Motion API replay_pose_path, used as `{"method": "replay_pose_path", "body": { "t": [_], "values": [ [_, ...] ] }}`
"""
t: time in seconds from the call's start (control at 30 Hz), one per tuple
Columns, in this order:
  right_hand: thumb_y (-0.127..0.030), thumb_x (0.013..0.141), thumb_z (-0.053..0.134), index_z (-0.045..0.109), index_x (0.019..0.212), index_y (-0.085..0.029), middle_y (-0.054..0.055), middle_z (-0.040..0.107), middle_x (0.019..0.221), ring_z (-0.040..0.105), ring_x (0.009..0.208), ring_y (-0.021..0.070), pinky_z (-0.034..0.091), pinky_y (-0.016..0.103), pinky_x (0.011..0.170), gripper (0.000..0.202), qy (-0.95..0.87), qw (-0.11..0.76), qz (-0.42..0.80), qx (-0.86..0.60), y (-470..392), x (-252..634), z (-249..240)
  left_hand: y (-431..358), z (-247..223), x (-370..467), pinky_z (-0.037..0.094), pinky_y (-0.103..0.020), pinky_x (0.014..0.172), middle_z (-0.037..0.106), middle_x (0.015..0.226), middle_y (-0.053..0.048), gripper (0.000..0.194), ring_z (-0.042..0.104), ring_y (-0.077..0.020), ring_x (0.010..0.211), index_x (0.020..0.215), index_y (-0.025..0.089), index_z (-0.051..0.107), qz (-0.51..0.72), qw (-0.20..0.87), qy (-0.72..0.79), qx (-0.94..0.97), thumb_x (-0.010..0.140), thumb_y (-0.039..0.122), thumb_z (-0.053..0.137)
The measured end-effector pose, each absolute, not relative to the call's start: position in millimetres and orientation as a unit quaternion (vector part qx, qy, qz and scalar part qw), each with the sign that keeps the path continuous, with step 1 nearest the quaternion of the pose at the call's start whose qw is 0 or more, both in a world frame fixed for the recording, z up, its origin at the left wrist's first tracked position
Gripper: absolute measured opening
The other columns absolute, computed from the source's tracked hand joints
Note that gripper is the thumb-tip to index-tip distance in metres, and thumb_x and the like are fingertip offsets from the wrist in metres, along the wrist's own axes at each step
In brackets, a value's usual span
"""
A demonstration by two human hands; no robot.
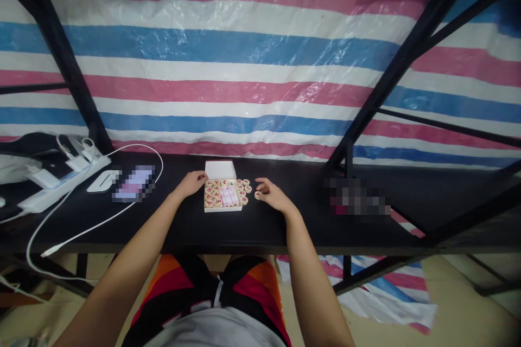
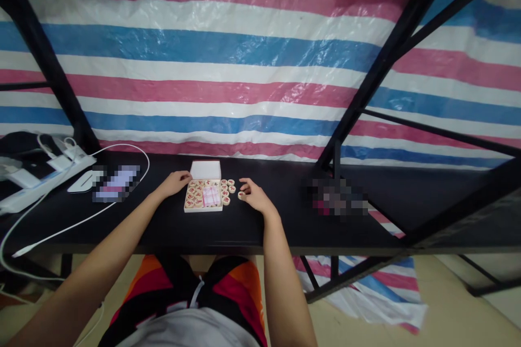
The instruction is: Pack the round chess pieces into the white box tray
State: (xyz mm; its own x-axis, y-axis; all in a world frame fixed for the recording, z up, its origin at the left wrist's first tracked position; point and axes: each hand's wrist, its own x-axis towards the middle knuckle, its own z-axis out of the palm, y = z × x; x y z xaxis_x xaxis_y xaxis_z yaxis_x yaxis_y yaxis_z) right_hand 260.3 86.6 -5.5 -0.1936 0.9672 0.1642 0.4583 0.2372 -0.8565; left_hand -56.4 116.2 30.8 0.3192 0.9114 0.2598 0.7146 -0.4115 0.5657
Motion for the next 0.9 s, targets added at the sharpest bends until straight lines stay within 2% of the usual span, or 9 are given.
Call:
{"method": "replay_pose_path", "body": {
  "t": [0.23,0.47,0.63,0.7,0.77,0.83,0.9],
  "values": [
    [-0.013,0.06,0.058,0.05,0.112,-0.022,0.0,0.053,0.095,0.052,0.074,0.0107,0.044,0.027,0.072,0.053,-0.716,0.357,0.332,-0.5,85,254,-2,118,29,-57,0.039,-0.025,0.065,0.067,0.077,-0.002,0.026,0.058,-0.017,0.07,0.079,0.018,0.066,0.276,0.166,0.517,0.794,0.08,0.034,0.044],
    [-0.023,0.058,0.069,0.052,0.11,-0.022,-0.001,0.054,0.091,0.051,0.071,0.0104,0.045,0.027,0.071,0.055,-0.706,0.367,0.351,-0.494,84,251,-2,120,27,-58,0.039,-0.025,0.065,0.067,0.077,-0.003,0.026,0.058,-0.017,0.069,0.079,0.018,0.066,0.276,0.167,0.516,0.794,0.08,0.034,0.045],
    [-0.037,0.056,0.075,0.052,0.11,-0.02,-0.003,0.056,0.081,0.053,0.068,0.011,0.045,0.027,0.069,0.06,-0.694,0.375,0.349,-0.507,87,255,-3,118,28,-57,0.038,-0.026,0.064,0.067,0.076,-0.002,0.026,0.058,-0.0167,0.069,0.079,0.018,0.066,0.278,0.169,0.514,0.793,0.08,0.033,0.045],
    [-0.043,0.062,0.072,0.054,0.107,-0.02,-0.003,0.057,0.076,0.054,0.067,0.0119,0.045,0.027,0.069,0.054,-0.703,0.372,0.322,-0.513,86,253,0,117,29,-57,0.037,-0.026,0.064,0.066,0.075,-0.002,0.026,0.057,-0.0167,0.068,0.079,0.018,0.066,0.278,0.17,0.515,0.793,0.08,0.034,0.045],
    [-0.045,0.073,0.063,0.058,0.101,-0.019,-0.001,0.059,0.075,0.055,0.069,0.0131,0.045,0.028,0.071,0.038,-0.725,0.38,0.26,-0.512,81,244,6,117,29,-57,0.037,-0.026,0.064,0.067,0.076,-0.002,0.026,0.057,-0.0168,0.068,0.078,0.018,0.066,0.278,0.172,0.516,0.792,0.08,0.034,0.045],
    [-0.043,0.083,0.052,0.061,0.095,-0.019,0.003,0.061,0.08,0.056,0.076,0.0151,0.044,0.03,0.077,0.029,-0.754,0.393,0.168,-0.498,74,229,12,117,29,-57,0.037,-0.026,0.064,0.067,0.076,-0.002,0.026,0.057,-0.0169,0.069,0.079,0.018,0.066,0.277,0.172,0.515,0.793,0.08,0.034,0.045],
    [-0.039,0.086,0.048,0.063,0.097,-0.019,0.007,0.063,0.094,0.056,0.09,0.0181,0.041,0.033,0.086,0.027,-0.8,0.372,0.087,-0.463,65,210,18,118,29,-57,0.038,-0.026,0.065,0.067,0.077,-0.003,0.027,0.058,-0.017,0.07,0.079,0.018,0.065,0.278,0.172,0.513,0.794,0.08,0.035,0.044]
  ]
}}
